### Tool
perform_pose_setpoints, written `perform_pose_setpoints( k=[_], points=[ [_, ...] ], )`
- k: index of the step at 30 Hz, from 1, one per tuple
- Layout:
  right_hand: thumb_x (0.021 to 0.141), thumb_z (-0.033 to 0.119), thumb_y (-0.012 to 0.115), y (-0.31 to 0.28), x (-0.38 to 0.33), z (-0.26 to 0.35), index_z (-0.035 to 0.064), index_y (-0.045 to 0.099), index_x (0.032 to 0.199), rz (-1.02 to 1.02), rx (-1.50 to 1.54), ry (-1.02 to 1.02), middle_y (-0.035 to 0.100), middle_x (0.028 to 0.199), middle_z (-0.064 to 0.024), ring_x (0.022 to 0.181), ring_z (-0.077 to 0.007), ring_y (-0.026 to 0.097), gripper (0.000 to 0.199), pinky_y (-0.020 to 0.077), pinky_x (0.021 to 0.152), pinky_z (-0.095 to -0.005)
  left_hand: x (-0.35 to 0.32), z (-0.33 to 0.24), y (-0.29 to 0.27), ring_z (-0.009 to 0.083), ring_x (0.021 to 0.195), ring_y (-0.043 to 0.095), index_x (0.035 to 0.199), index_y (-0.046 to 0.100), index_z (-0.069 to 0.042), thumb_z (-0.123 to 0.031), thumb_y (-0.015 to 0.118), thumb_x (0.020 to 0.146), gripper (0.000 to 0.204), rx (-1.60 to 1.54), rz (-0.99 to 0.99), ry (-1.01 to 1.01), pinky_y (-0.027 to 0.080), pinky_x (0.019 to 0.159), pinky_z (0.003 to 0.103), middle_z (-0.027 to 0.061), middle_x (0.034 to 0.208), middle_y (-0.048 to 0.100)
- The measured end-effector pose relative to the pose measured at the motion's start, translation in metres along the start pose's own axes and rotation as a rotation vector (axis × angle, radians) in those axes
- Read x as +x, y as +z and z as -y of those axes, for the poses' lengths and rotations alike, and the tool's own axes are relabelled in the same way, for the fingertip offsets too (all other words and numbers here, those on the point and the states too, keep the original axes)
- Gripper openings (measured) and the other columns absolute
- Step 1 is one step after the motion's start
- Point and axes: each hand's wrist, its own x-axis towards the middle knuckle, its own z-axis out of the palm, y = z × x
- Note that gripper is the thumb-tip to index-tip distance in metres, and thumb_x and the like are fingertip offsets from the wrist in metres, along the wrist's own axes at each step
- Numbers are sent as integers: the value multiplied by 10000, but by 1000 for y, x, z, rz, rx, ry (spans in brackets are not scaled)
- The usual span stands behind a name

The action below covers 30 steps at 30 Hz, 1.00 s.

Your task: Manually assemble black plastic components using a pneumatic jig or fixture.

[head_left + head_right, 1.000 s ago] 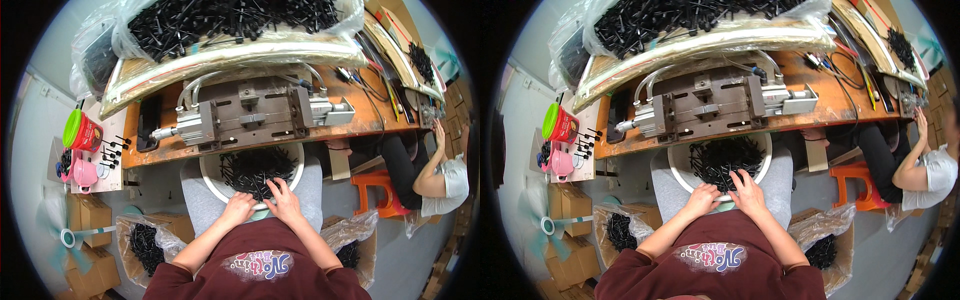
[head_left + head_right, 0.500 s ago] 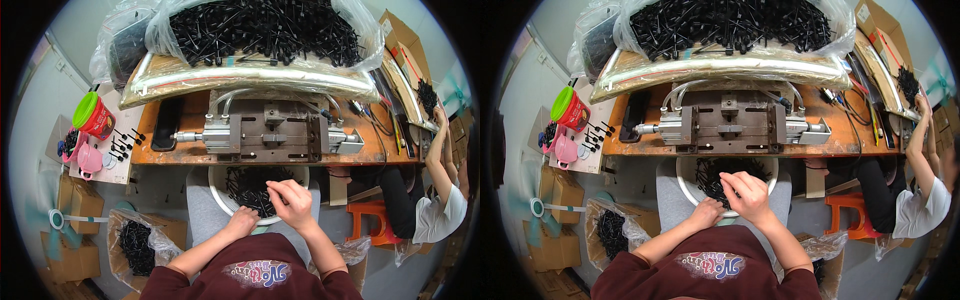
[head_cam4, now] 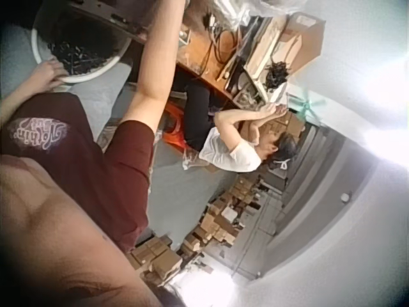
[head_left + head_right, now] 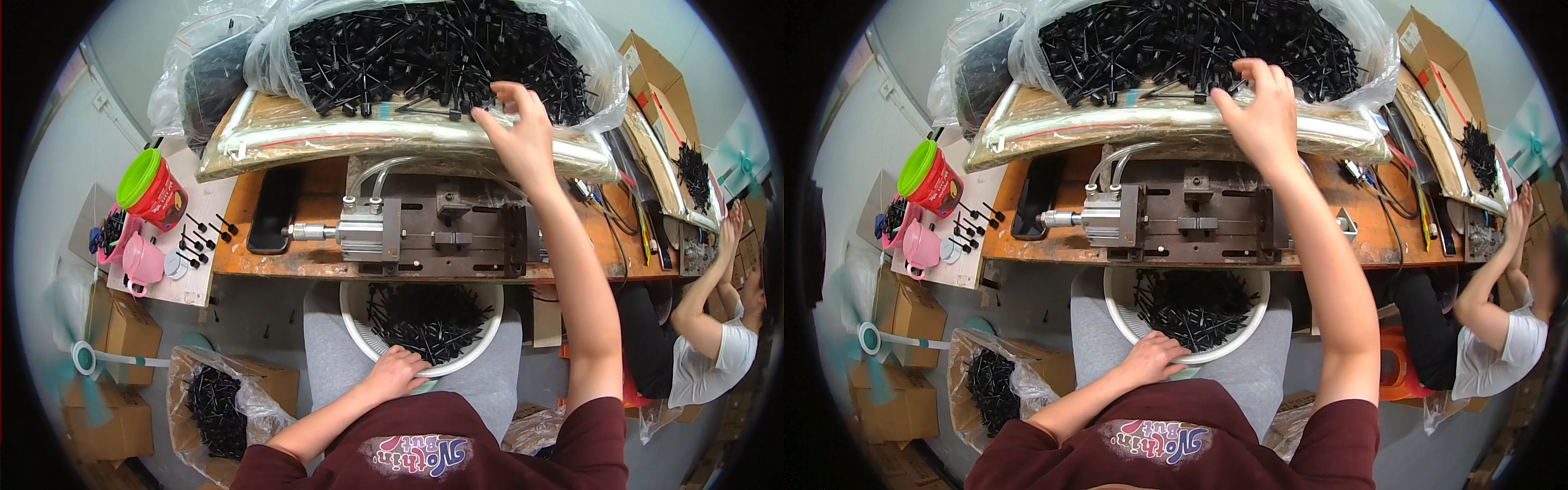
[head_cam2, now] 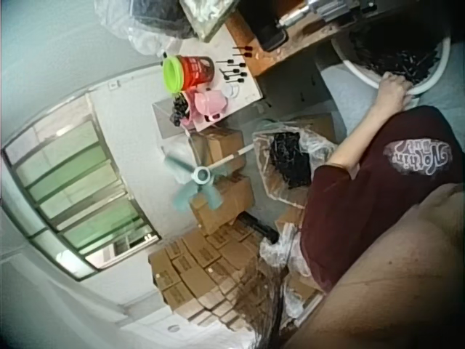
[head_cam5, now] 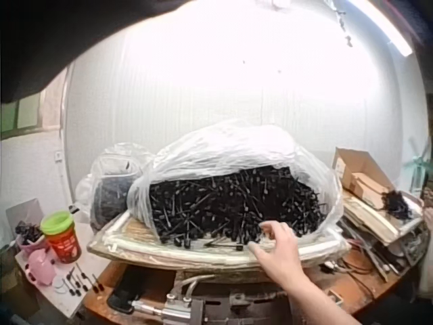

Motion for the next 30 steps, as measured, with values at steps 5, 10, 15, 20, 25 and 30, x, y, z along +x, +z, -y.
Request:
perform_pose_setpoints(
  k=[5,10,15,20,25,30],
  points=[
    [674,679,784,43,66,2,68,535,1369,193,-243,204,529,1355,-212,1271,-355,526,958,454,1043,-436,9,-13,-15,233,880,649,1091,709,-94,-245,753,814,318,-69,-36,11,458,851,363,48,926,693],
    [593,672,815,85,100,15,94,427,1482,350,-377,417,434,1473,-202,1354,-412,434,1129,415,1086,-520,0,-9,0,242,913,651,1124,702,-89,-252,747,820,348,-37,120,5,463,866,382,64,951,707],
    [645,471,806,88,104,5,145,531,1401,411,-353,347,476,1451,-165,1338,-416,431,868,443,1070,-517,-9,-9,3,247,909,661,1142,702,-93,-235,745,835,341,-135,81,-14,480,856,373,67,974,721],
    [621,361,883,64,110,-40,92,684,949,497,-63,119,673,912,-56,888,-182,624,469,478,840,-315,7,-17,-28,232,882,676,1133,718,-92,-190,770,829,324,-245,-75,23,502,813,350,62,1002,734],
    [692,396,873,24,107,-40,77,744,953,691,93,54,696,913,-60,947,-166,632,432,472,888,-313,68,-40,-129,202,850,677,1080,736,-74,-145,801,794,301,-140,-391,226,519,780,335,50,1031,744],
    [707,437,852,1,90,-45,111,727,1173,380,-1,-47,691,1182,-109,1045,-233,653,581,487,969,-369,136,-37,-215,256,907,684,1019,739,-44,-5,781,744,281,129,-816,305,524,815,355,104,1037,734]
  ],
)
